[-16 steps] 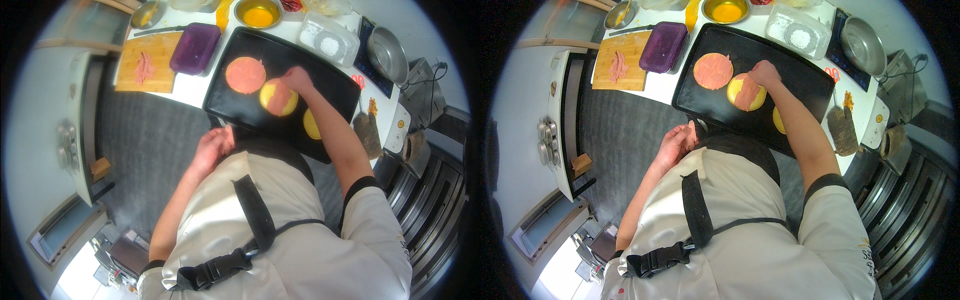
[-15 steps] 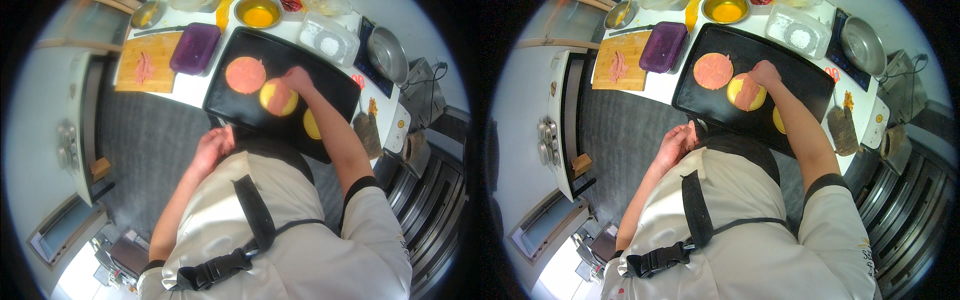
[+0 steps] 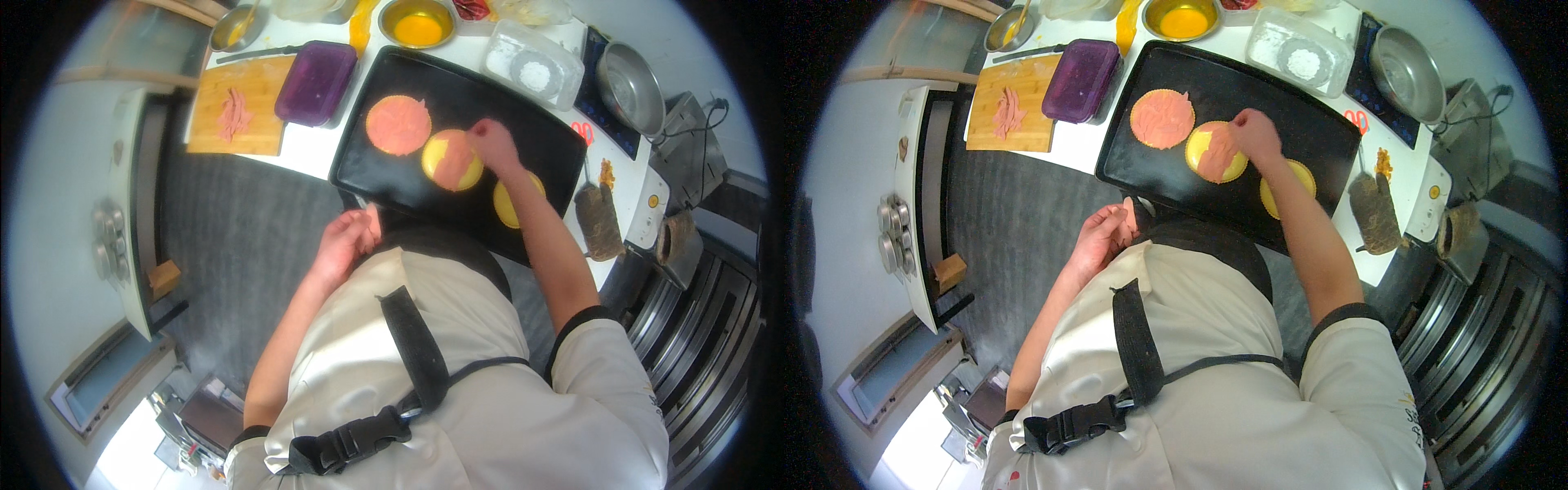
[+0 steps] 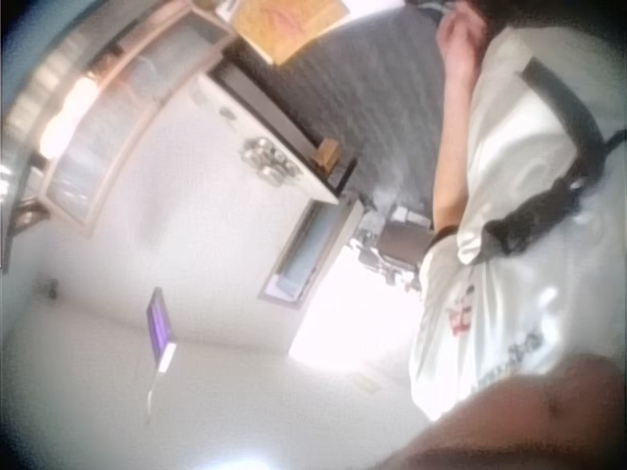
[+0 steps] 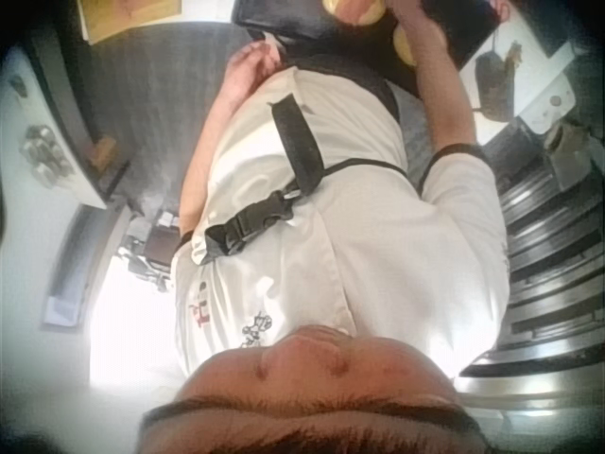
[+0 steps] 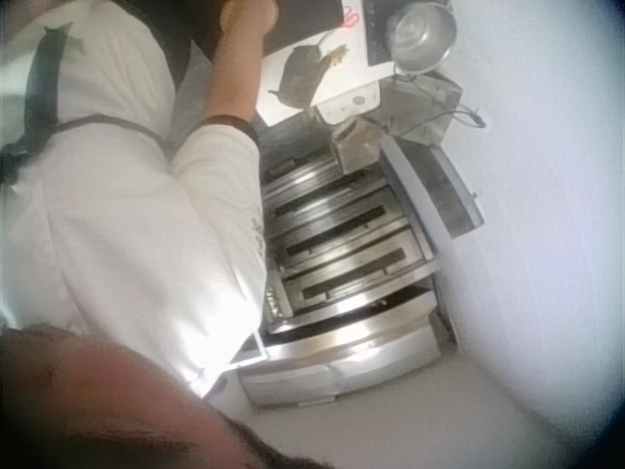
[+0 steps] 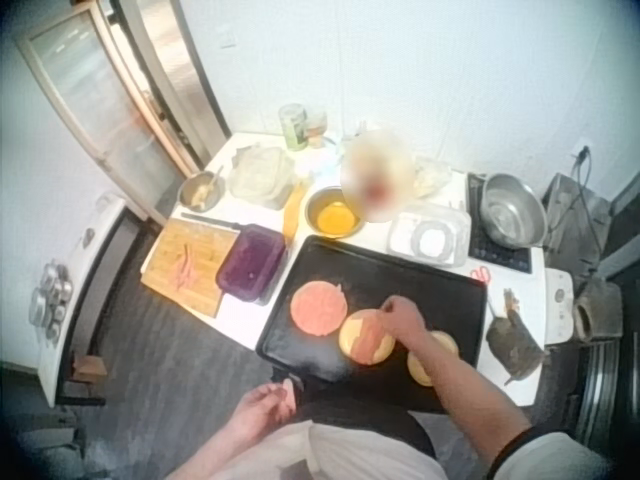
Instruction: The person places small pieces of pink meat onto three round yellow bases on a black tray. They pick up meat from a wooden cutting board and arrange it by hand on each base.
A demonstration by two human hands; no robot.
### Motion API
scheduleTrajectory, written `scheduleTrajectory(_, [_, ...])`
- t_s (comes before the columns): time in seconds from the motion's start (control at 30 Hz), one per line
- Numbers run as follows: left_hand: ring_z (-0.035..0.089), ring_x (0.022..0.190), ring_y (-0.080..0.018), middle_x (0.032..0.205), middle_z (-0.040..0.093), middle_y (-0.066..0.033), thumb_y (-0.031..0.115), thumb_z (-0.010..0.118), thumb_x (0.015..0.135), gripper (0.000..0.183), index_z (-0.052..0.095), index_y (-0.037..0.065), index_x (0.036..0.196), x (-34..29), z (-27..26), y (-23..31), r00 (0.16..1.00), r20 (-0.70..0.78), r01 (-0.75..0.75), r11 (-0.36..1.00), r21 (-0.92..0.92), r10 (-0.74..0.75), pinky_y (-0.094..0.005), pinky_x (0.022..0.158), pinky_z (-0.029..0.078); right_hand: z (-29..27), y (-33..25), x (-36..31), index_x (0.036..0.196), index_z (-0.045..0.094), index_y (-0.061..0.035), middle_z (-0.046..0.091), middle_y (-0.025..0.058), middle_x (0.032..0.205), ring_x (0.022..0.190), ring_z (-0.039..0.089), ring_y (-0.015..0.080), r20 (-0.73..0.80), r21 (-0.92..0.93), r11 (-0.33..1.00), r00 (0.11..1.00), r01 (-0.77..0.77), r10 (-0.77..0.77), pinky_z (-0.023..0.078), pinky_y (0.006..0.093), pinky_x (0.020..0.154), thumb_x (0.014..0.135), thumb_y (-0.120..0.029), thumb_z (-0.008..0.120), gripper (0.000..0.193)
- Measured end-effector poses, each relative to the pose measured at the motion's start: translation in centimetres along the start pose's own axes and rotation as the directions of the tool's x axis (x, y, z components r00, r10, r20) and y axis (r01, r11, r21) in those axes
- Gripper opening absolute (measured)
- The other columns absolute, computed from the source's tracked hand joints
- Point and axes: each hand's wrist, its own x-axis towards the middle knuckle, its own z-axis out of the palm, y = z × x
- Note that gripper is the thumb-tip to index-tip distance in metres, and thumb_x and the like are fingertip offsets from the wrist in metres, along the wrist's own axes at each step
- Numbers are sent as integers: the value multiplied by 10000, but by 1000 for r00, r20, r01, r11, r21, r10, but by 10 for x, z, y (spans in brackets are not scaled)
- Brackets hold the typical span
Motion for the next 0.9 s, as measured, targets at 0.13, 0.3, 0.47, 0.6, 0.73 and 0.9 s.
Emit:
scheduleTrajectory(0.13, [654, 691, -151, 890, 734, -64, 192, 672, 1121, 148, 671, 43, 1121, 4, 6, 4, 1000, 15, 0, 999, 49, -1, -288, 661, 537, 33, -37, -66, 1080, 789, -26, 807, 114, 1020, 924, 752, 216, 344, 186, 965, 908, 185, -240, 589, 379, 831, 992, -347, 762, 333])
scheduleTrajectory(0.3, [613, 639, -135, 904, 752, -83, 180, 655, 1129, 147, 677, 34, 1130, 4, 17, 9, 1000, 5, -11, 996, 90, 10, -273, 624, 505, 70, -80, -135, 1070, 773, 30, 794, 71, 976, 909, 706, 122, 420, 625, 768, 770, 139, -481, 566, 315, 821, 1035, -310, 777, 342])
scheduleTrajectory(0.47, [709, 824, -153, 1041, 784, -102, 159, 633, 1134, 172, 689, 19, 1215, 4, 22, 10, 1000, 0, 5, 996, 88, -5, -280, 781, 589, 67, -78, -133, 1044, 760, 22, 784, 44, 952, 884, 691, 92, 423, 663, 744, 777, 86, -467, 558, 297, 809, 1037, -256, 773, 279])
scheduleTrajectory(0.6, [741, 974, -183, 1165, 784, -103, 146, 609, 1137, 216, 691, 19, 1291, 3, 21, 11, 999, 17, 36, 999, 33, -37, -320, 911, 615, 48, -51, -113, 1061, 788, 1, 769, 24, 934, 858, 686, 103, 441, 599, 800, 817, 39, -370, 540, 295, 779, 1033, -265, 768, 269])
scheduleTrajectory(0.73, [742, 1004, -193, 1222, 780, -109, 142, 592, 1140, 239, 684, 17, 1323, -1, 19, 11, 999, 10, 44, 998, 35, -44, -338, 935, 616, 15, 0, -75, 1063, 828, -10, 756, 40, 883, 817, 684, 129, 234, 316, 941, 950, 125, -205, 534, 311, 742, 996, -329, 792, 328])
scheduleTrajectory(0.9, [738, 1006, -183, 1240, 780, -117, 158, 604, 1145, 236, 681, 24, 1323, -3, 19, 9, 999, 15, 41, 997, 58, -42, -333, 939, 613, -23, 43, -37, 997, 839, -16, 770, 79, 827, 752, 700, 171, 228, 186, 983, 973, -3, -40, 556, 370, 717, 907, -294, 820, 293])
